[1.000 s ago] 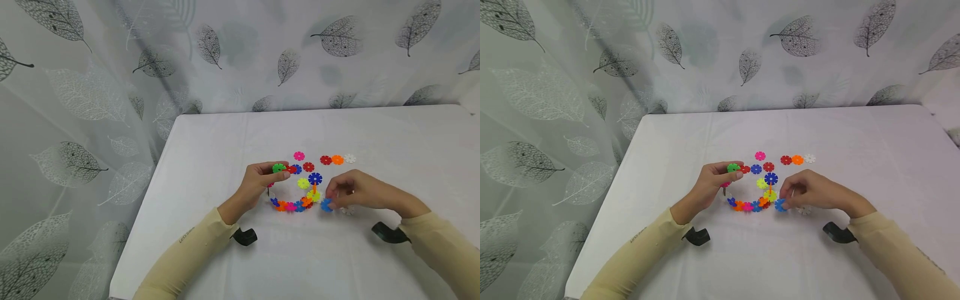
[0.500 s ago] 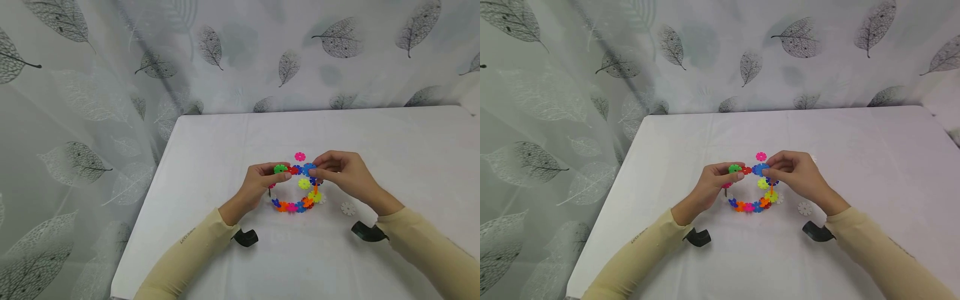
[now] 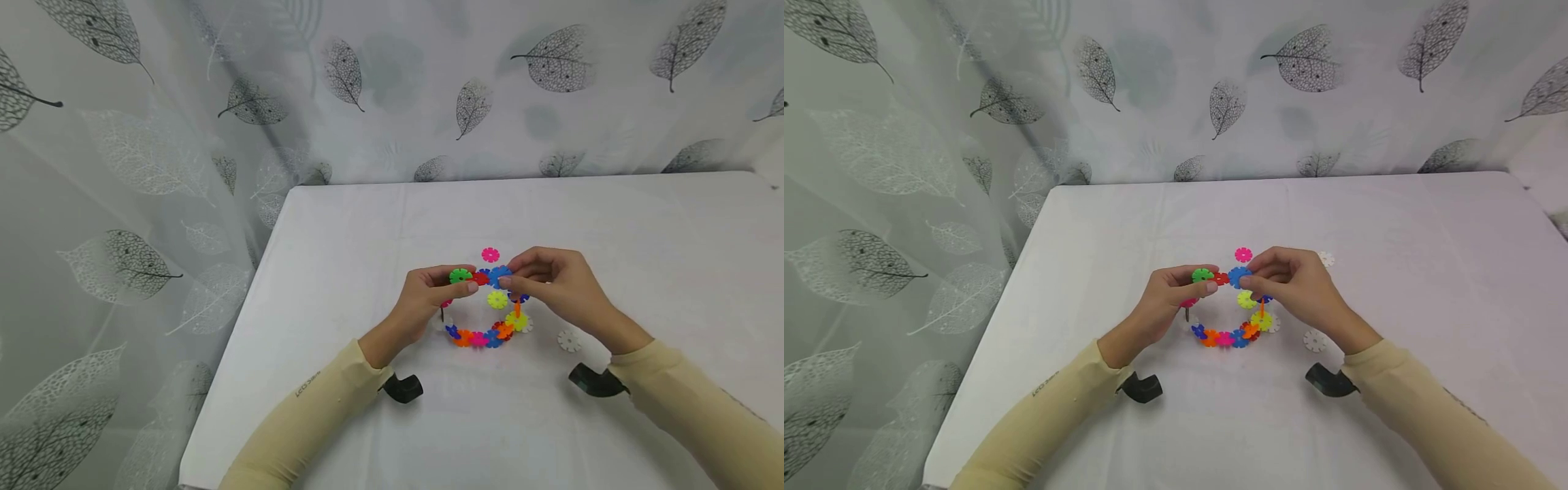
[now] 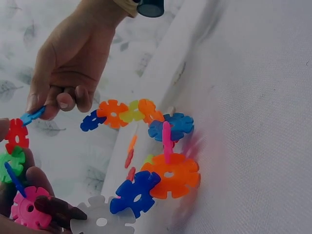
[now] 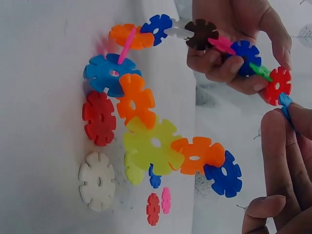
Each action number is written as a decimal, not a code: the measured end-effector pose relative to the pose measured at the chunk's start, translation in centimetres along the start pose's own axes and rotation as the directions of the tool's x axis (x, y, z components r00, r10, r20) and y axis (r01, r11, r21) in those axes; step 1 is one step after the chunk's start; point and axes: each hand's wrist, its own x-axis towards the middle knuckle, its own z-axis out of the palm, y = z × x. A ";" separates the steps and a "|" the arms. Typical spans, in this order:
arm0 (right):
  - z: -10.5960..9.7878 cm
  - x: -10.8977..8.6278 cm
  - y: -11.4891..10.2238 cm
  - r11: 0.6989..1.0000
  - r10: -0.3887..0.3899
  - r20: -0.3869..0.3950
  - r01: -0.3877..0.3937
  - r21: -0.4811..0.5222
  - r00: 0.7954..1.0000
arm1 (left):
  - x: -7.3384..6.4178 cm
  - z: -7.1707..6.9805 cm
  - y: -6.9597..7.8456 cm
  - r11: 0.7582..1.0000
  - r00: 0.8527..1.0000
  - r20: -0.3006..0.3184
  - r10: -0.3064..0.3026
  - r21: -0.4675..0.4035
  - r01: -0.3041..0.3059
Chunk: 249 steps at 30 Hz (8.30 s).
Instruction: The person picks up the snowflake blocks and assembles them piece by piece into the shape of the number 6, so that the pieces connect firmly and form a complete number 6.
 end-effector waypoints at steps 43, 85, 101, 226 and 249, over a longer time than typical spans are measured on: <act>0.8 -0.3 0.5 0.997 -0.055 -0.026 0.057 0.060 0.998 | 0.1 0.4 -0.8 0.990 1.000 0.017 0.014 0.140 -0.016; -6.2 -3.4 5.7 0.915 0.323 -0.015 -0.316 -0.250 0.946 | 0.9 -1.1 0.1 0.979 0.984 -0.109 -0.143 0.134 0.157; -6.1 -4.6 5.5 0.864 0.387 0.342 -0.207 -0.459 0.856 | 1.0 -0.9 -0.2 0.986 0.985 -0.131 -0.112 0.110 0.127; 1.0 -1.2 4.1 0.977 0.213 0.109 -0.211 -0.024 0.971 | 0.7 -0.6 -1.6 0.993 0.996 -0.081 -0.030 0.113 0.040; 1.2 -2.0 3.5 0.991 0.129 0.083 -0.131 0.016 0.988 | 0.8 -0.6 -2.0 0.981 0.999 0.024 -0.023 0.194 0.018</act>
